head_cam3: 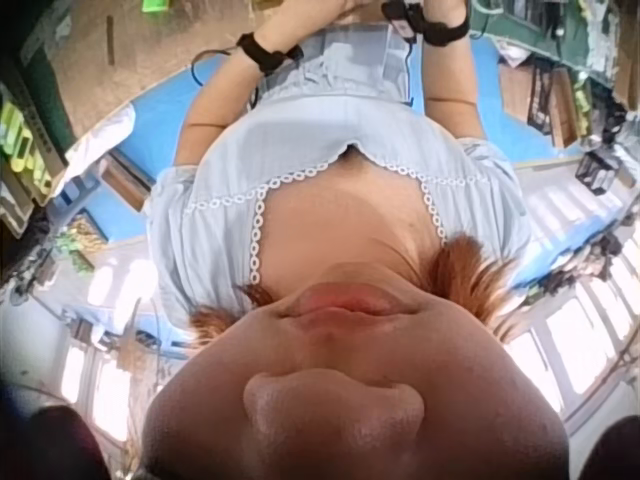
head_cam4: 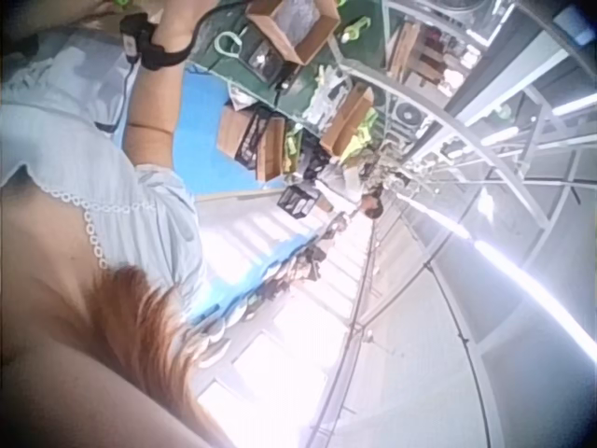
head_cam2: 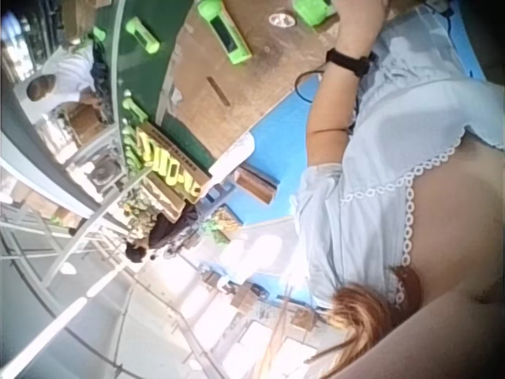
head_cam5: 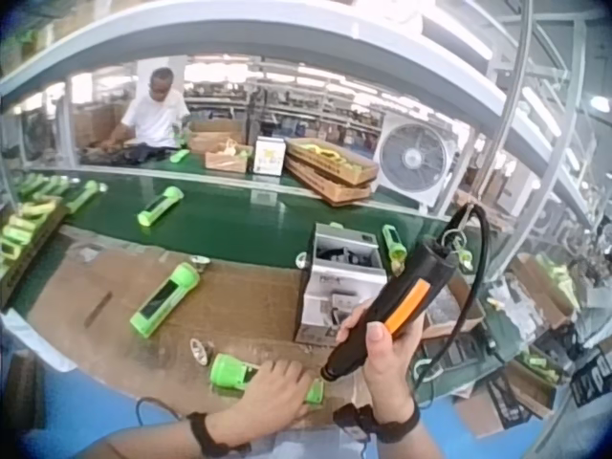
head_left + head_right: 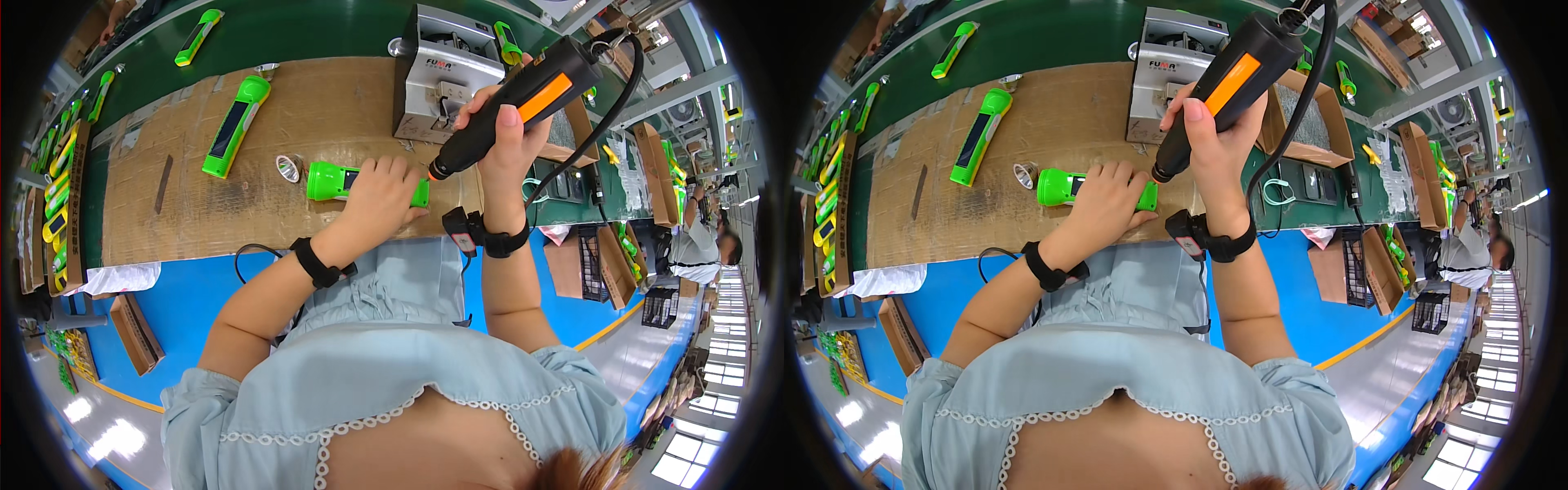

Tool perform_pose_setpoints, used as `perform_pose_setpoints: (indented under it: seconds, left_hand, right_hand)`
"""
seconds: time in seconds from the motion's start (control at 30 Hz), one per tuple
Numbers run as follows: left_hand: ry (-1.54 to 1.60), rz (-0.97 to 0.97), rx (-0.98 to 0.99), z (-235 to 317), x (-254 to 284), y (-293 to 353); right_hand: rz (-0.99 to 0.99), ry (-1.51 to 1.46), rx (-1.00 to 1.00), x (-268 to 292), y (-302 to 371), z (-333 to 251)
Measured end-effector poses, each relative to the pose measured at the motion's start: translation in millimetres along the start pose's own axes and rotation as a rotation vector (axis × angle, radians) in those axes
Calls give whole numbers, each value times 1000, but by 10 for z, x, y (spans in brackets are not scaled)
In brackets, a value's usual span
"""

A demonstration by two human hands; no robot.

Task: Assemble green plastic flashlights on a factory assembly line.

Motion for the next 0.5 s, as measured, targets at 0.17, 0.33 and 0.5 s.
perform_pose_setpoints:
  seconds: [0.17,0.33,0.5]
  left_hand:
    - [13,51,-32,23,23,4]
    - [-12,12,-10,-2,11,3]
    - [-7,45,-27,3,-1,10]
  right_hand:
    - [-17,-39,-37,3,2,47]
    - [-57,25,-33,-77,94,135]
    - [-63,21,-35,-42,109,143]
Point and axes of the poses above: each hand's wrist, its own y-axis away from the middle knuckle, its own x-axis out of the back of the hand, z = x × y, the point moved 7 cm from there along -y, towards the middle knuckle, and after that the axes turned 5 degrees about y, right-handed, at the moved point
